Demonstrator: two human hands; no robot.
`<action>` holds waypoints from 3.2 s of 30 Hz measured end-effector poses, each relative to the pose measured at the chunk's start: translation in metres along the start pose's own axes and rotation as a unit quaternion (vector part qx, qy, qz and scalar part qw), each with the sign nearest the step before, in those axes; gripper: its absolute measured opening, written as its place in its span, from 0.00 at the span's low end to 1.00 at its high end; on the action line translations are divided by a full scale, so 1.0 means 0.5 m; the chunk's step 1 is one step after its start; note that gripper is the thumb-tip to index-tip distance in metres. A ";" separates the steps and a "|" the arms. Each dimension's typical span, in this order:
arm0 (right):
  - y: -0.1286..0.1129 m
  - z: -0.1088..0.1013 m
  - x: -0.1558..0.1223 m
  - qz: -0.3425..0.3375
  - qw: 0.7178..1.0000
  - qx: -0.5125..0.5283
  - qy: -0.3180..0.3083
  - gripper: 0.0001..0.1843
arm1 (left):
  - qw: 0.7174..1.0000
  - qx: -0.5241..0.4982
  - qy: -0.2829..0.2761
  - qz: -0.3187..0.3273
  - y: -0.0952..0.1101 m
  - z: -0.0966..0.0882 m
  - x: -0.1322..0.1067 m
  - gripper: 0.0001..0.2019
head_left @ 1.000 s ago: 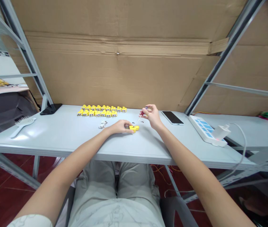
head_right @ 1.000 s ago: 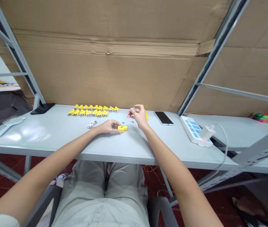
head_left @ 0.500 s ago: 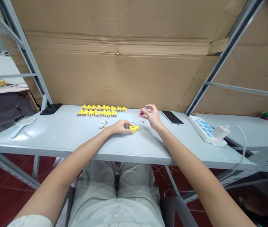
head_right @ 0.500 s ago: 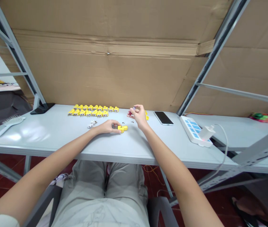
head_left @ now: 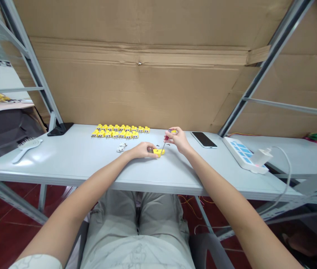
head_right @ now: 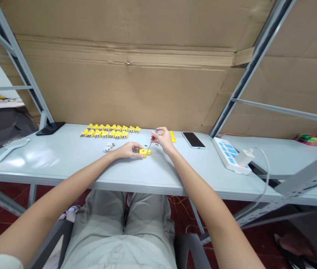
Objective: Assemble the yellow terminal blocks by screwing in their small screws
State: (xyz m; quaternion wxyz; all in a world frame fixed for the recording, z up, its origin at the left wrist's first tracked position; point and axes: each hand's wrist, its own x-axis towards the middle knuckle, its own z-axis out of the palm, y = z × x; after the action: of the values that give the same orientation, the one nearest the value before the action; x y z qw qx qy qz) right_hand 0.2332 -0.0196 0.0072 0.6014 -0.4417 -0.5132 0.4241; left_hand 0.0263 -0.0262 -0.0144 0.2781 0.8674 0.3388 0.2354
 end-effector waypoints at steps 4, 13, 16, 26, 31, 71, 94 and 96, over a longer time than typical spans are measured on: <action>-0.003 0.000 0.002 -0.046 0.998 0.027 0.017 0.30 | 1.000 0.000 0.000 0.003 0.002 -0.001 -0.001 0.27; -0.003 0.007 0.000 -0.092 0.995 0.028 0.000 0.32 | 1.000 0.009 0.001 -0.004 0.002 -0.001 -0.002 0.28; -0.003 0.007 0.000 -0.091 0.995 0.029 -0.001 0.33 | 1.000 0.009 0.001 -0.003 0.002 -0.001 -0.002 0.28; -0.001 0.007 -0.001 -0.098 0.995 0.025 -0.016 0.31 | 1.000 0.008 0.005 -0.001 0.000 0.001 -0.001 0.27; -0.001 0.008 -0.002 -0.112 0.993 0.010 -0.020 0.30 | 1.000 0.003 0.007 -0.001 -0.001 0.002 0.000 0.25; -0.042 0.053 -0.058 -0.217 0.972 -0.029 -0.086 0.24 | 1.000 0.004 0.012 0.006 -0.012 0.010 0.009 0.24; -0.046 0.046 -0.052 -0.191 0.975 -0.011 -0.116 0.24 | 1.000 0.015 0.015 0.003 -0.010 0.009 0.009 0.23; -0.046 0.047 -0.051 -0.197 0.975 -0.020 -0.104 0.25 | 1.000 0.012 0.014 0.008 -0.012 0.010 0.009 0.22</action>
State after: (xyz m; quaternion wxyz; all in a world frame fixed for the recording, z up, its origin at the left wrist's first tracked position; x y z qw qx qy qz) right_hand 0.2083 -0.0479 0.0252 0.6073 -0.2973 -0.6585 0.3304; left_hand 0.0296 -0.0208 -0.0207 0.2612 0.8700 0.3385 0.2456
